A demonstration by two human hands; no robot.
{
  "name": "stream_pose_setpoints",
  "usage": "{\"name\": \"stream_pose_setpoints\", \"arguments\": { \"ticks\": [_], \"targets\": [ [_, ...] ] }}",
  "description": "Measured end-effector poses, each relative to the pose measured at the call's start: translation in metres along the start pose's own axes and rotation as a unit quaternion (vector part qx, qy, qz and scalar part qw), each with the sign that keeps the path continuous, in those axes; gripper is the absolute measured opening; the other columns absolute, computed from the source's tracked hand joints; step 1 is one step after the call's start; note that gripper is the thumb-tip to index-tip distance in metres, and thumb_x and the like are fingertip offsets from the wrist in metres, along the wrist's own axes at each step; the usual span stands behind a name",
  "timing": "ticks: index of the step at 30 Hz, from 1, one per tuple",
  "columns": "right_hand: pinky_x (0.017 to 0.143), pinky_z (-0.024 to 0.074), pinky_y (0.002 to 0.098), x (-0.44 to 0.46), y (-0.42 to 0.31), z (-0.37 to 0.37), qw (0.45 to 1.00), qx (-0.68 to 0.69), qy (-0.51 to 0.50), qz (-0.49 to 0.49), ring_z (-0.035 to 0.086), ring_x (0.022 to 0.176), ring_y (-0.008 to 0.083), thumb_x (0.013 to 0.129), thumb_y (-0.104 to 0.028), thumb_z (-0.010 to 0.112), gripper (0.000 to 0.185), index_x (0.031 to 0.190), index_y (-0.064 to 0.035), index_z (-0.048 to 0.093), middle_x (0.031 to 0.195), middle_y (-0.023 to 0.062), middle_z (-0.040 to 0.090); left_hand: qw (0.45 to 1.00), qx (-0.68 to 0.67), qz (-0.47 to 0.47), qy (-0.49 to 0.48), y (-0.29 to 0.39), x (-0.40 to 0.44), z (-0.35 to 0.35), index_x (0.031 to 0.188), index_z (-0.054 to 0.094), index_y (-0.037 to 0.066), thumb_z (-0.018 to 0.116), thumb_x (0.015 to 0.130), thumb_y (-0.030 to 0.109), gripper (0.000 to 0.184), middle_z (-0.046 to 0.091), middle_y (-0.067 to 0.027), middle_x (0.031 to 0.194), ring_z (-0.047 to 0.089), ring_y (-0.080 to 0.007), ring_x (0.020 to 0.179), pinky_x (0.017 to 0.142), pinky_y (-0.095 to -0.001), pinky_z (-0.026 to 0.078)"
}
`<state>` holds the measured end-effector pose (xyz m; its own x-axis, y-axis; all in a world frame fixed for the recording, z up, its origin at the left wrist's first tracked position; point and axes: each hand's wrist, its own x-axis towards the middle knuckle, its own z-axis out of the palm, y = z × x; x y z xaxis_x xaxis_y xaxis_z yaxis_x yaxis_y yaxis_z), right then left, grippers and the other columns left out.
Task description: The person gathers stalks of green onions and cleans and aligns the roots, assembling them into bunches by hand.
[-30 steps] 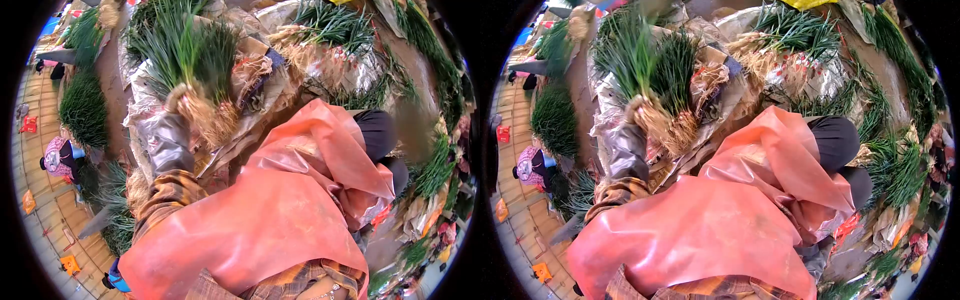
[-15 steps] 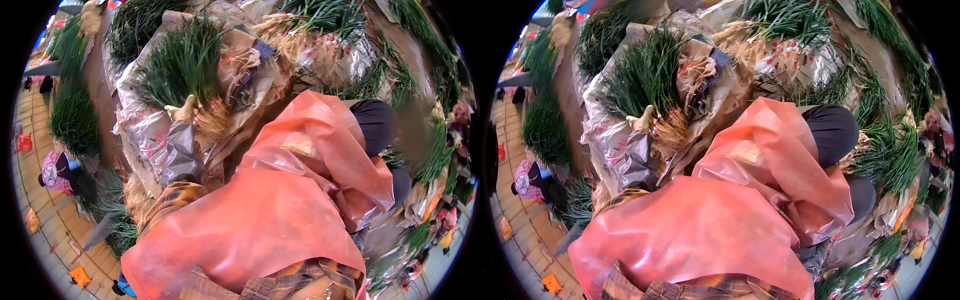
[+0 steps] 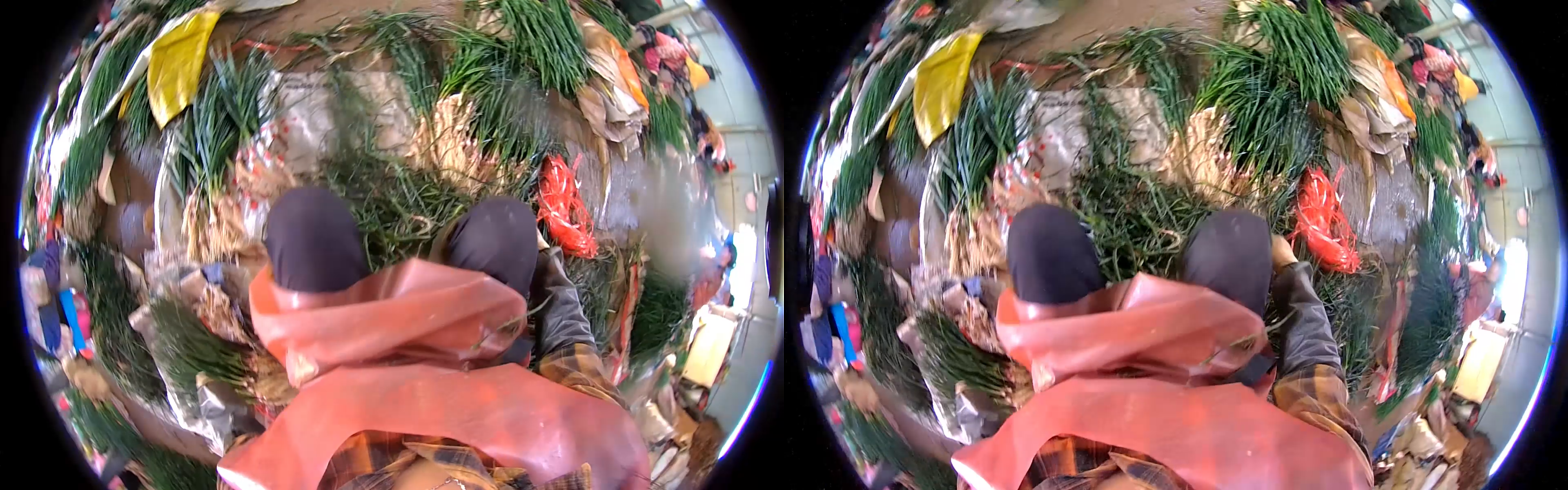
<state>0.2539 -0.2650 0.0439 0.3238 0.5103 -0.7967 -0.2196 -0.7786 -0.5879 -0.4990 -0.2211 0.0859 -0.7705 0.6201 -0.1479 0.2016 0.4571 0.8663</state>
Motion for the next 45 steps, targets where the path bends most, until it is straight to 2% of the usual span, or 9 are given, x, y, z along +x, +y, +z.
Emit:
{"name": "stream_pose_setpoints", "arguments": {
  "ticks": [2, 3, 7, 16, 19, 22, 31, 40, 45],
  "targets": [
    [0.062, 0.0489, 0.0293, 0.058, -0.008, -0.006, 0.916, -0.275, -0.117, -0.267, 0.058, 0.073, 0.0208, 0.083, -0.019, 0.053, 0.017, 0.094, -0.0076, 0.060, 0.086, 0.0064, 0.058, 0.996, -0.028, 0.061, -0.055, 0.069, 0.022, 0.022, 0.130, 0.037, 0.001, 0.049, 0.090, 0.033, 0.052, 0.058, -0.0117, 0.106, 0.058, -0.0214, 0.091, 0.077, -0.0328, 0.047],
    [0.062, 0.0498, 0.0310, 0.090, -0.014, -0.005, 0.702, -0.491, -0.034, -0.515, 0.058, 0.068, 0.0229, 0.086, -0.021, 0.053, 0.016, 0.094, -0.0085, 0.059, 0.083, 0.0076, 0.057, 0.991, -0.039, 0.090, -0.091, 0.104, 0.031, 0.042, 0.130, 0.038, 0.001, 0.047, 0.090, 0.032, 0.051, 0.058, -0.0113, 0.108, 0.058, -0.0208, 0.093, 0.078, -0.0320, 0.047],
    [0.080, 0.0501, 0.0284, 0.077, -0.139, 0.091, 0.904, -0.416, 0.027, -0.091, 0.056, 0.096, 0.0205, 0.091, -0.027, 0.046, 0.035, 0.122, -0.0102, 0.051, 0.121, 0.0113, 0.051, 0.936, -0.040, 0.169, -0.306, 0.234, 0.055, 0.139, 0.132, 0.039, 0.003, 0.043, 0.093, 0.031, 0.048, 0.057, -0.0096, 0.115, 0.058, -0.0187, 0.101, 0.084, -0.0291, 0.046],
    [0.097, 0.0413, 0.0360, 0.181, -0.125, 0.104, 0.925, -0.332, 0.158, -0.098, 0.045, 0.117, 0.0263, 0.085, -0.010, 0.053, 0.041, 0.125, -0.0028, 0.046, 0.130, 0.0152, 0.045, 0.541, 0.102, 0.175, -0.816, 0.281, -0.101, 0.609, 0.130, 0.040, -0.001, 0.052, 0.091, 0.023, 0.048, 0.047, -0.0144, 0.129, 0.046, -0.0231, 0.119, 0.104, -0.0345, 0.033],
    [0.105, 0.0334, 0.0381, 0.151, -0.119, 0.048, 0.902, 0.033, 0.295, -0.313, 0.042, 0.122, 0.0260, 0.087, -0.015, 0.054, 0.039, 0.123, -0.0044, 0.045, 0.132, 0.0150, 0.043, 0.561, 0.383, 0.301, -0.670, 0.275, -0.226, 0.665, 0.139, 0.030, 0.012, 0.047, 0.092, 0.025, 0.051, 0.034, -0.0165, 0.140, 0.032, -0.0259, 0.130, 0.109, -0.0394, 0.024],
    [0.092, 0.0420, 0.0384, 0.218, -0.039, -0.065, 0.773, -0.312, 0.527, -0.166, 0.053, 0.108, 0.0279, 0.080, -0.032, 0.066, 0.063, 0.126, 0.0031, 0.042, 0.116, 0.0186, 0.054, 0.578, 0.498, 0.304, -0.571, 0.239, -0.292, 0.705, 0.141, 0.025, 0.015, 0.049, 0.092, 0.019, 0.055, 0.032, -0.0189, 0.140, 0.032, -0.0271, 0.130, 0.111, -0.0387, 0.023],
    [0.066, 0.0503, 0.0336, 0.247, -0.087, -0.028, 0.943, 0.243, 0.196, -0.114, 0.055, 0.095, 0.0236, 0.068, -0.027, 0.080, 0.092, 0.131, 0.0099, 0.025, 0.114, 0.0179, 0.055, 0.650, 0.427, 0.050, -0.627, 0.185, -0.359, 0.712, 0.138, 0.021, 0.001, 0.059, 0.085, 0.025, 0.069, 0.038, -0.0241, 0.133, 0.050, -0.0289, 0.112, 0.098, -0.0357, 0.041],
    [0.094, 0.0424, 0.0304, 0.191, -0.104, 0.027, 0.975, 0.183, -0.023, -0.124, 0.053, 0.107, 0.0238, 0.064, -0.019, 0.083, 0.089, 0.130, 0.0109, 0.031, 0.115, 0.0170, 0.056, 0.732, -0.142, -0.205, -0.633, 0.152, -0.323, 0.596, 0.138, 0.028, 0.005, 0.054, 0.082, -0.007, 0.062, 0.040, -0.0122, 0.137, 0.048, -0.0205, 0.119, 0.087, -0.0270, 0.050],
    [0.099, 0.0363, 0.0322, 0.185, -0.136, 0.015, 0.964, -0.035, 0.088, -0.249, 0.046, 0.115, 0.0274, 0.067, -0.021, 0.080, 0.094, 0.137, 0.0050, 0.023, 0.126, 0.0217, 0.047, 0.752, -0.028, -0.176, -0.635, 0.131, -0.336, 0.586, 0.133, 0.034, -0.001, 0.068, 0.079, 0.008, 0.064, 0.049, -0.0117, 0.127, 0.054, -0.0185, 0.108, 0.082, -0.0267, 0.050]
  ]
}}
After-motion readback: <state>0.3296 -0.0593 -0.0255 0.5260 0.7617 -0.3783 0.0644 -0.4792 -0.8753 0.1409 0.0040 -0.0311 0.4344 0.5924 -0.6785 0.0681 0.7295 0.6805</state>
